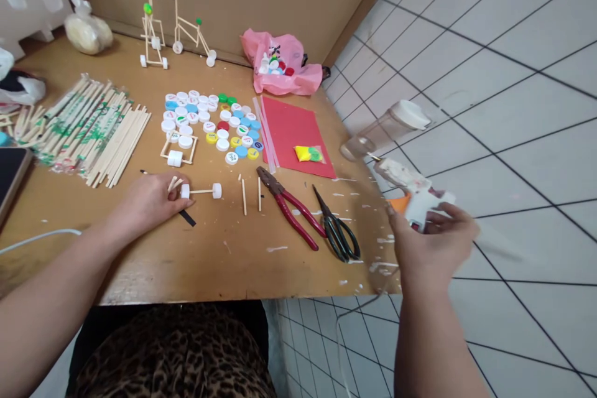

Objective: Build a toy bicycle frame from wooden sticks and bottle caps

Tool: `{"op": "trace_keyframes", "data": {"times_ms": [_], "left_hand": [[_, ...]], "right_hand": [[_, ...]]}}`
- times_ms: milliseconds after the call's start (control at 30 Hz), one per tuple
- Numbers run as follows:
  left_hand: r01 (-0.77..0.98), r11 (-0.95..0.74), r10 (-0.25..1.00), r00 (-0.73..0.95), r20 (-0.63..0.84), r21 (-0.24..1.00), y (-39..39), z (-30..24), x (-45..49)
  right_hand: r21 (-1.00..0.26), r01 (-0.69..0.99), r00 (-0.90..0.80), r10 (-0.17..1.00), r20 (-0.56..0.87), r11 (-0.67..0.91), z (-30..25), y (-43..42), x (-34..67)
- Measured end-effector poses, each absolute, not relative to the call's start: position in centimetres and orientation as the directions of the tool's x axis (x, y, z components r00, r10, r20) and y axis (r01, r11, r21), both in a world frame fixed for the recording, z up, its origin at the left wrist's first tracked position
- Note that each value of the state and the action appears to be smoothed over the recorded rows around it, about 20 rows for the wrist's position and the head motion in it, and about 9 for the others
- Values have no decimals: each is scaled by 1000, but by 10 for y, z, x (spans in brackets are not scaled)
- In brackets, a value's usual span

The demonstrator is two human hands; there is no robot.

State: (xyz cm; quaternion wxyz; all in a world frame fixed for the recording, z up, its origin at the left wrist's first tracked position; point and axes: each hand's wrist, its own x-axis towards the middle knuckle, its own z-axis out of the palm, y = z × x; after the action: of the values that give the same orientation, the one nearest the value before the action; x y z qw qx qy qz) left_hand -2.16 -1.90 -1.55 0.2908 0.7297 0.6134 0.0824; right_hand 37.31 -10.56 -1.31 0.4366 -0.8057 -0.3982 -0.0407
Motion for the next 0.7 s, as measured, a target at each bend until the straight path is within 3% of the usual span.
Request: {"op": "trace_keyframes", "data": {"times_ms": [67, 133, 267, 333, 433, 533, 700], "left_hand": [[835, -70, 942, 235, -240, 545, -18, -16, -22], [818, -66, 944, 237, -231, 571, -18, -18, -23], [769, -53, 948, 240, -210, 637, -14, -23, -26], [743, -43, 946, 244, -211, 668, -12, -25, -27], [718, -31, 944, 250, -216, 695, -9, -27, -27], [724, -33, 943, 250, -218, 689, -7, -25, -25], [757, -53, 928, 279, -249, 651, -1, -21, -27]], "right_hand": [[-686, 692, 680, 522, 515, -224, -1, -106, 344], [-720, 688, 644, 534, 548, -91, 10, -101, 316], [-954, 291, 508, 857, 91, -71, 26, -80, 273], [-993, 109, 380, 925, 4, -40, 31, -68, 256], [-997, -34, 125, 989, -79, -75, 34, -48, 231], [-994, -40, -90, 991, -102, -106, 30, -30, 213], [-995, 6, -244, 965, -98, -99, 11, -11, 206]]}}
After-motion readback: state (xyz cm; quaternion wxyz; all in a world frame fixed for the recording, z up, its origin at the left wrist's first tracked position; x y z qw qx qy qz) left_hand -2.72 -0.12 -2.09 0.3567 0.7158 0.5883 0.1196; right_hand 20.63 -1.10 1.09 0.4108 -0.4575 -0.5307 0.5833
